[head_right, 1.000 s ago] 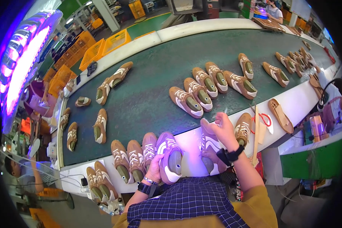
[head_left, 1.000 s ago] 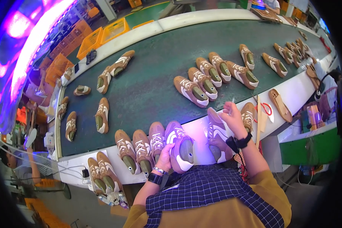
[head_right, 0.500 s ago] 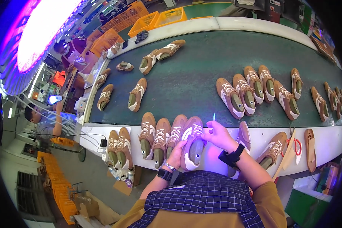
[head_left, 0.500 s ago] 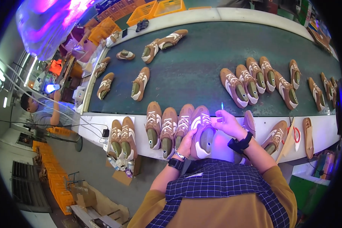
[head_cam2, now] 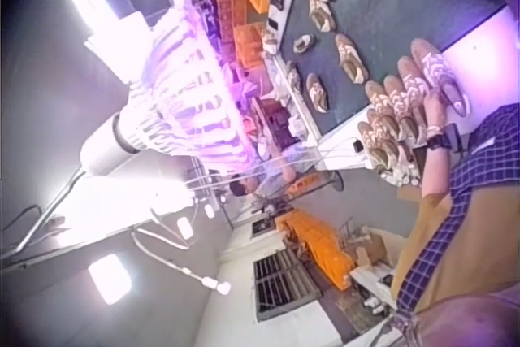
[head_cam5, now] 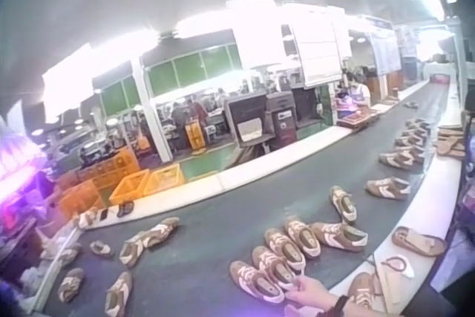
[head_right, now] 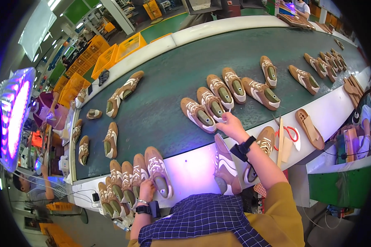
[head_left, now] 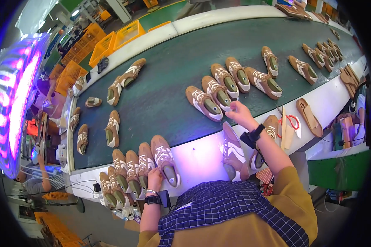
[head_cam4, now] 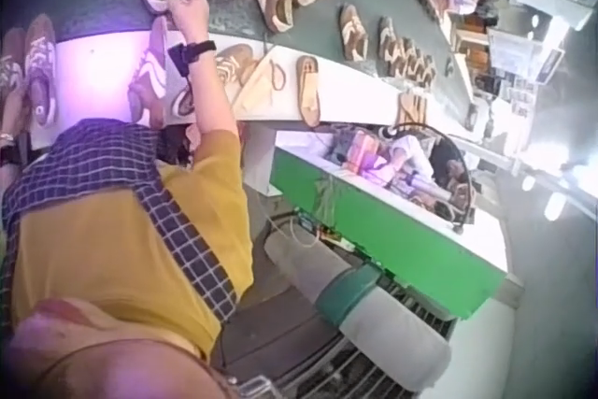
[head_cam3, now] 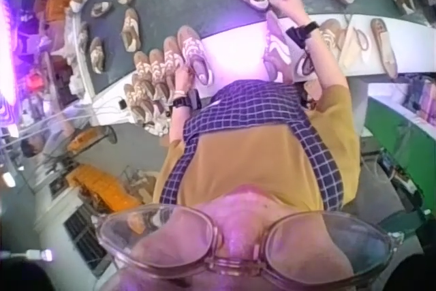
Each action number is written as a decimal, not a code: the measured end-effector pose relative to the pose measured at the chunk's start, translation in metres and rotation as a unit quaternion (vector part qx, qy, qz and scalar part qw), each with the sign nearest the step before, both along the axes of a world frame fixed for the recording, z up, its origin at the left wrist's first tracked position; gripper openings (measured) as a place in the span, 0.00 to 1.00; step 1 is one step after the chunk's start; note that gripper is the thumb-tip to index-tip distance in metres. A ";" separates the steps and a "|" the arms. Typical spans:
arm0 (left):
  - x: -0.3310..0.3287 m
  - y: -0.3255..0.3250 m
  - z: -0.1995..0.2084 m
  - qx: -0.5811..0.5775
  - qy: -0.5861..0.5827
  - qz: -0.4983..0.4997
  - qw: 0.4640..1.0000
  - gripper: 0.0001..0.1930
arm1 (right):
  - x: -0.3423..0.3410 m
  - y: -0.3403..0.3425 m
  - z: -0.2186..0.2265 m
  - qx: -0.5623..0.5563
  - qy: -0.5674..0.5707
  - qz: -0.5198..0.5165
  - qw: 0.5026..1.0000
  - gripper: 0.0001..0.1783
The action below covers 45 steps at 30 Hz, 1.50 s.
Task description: The recorder is inspecting shoes on a conveyor belt, checking their quality and alignment.
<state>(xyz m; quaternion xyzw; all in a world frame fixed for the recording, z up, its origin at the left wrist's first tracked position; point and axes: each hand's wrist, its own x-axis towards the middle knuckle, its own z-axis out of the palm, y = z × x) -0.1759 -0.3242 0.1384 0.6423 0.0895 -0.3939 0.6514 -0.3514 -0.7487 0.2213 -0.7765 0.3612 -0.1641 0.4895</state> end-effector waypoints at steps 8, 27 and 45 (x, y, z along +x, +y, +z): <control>-0.001 -0.018 0.051 0.087 -0.087 -0.029 0.992 0.12 | 0.121 -0.018 -0.036 -0.120 0.218 0.101 0.963 0.29; -0.030 -0.119 0.089 -0.094 -0.094 -0.064 0.989 0.10 | 0.157 0.027 -0.065 -0.180 0.259 0.045 0.948 0.36; -0.015 -0.172 0.088 -0.336 0.076 -0.033 0.938 0.28 | 0.106 0.052 0.039 0.096 -0.081 0.212 0.969 0.34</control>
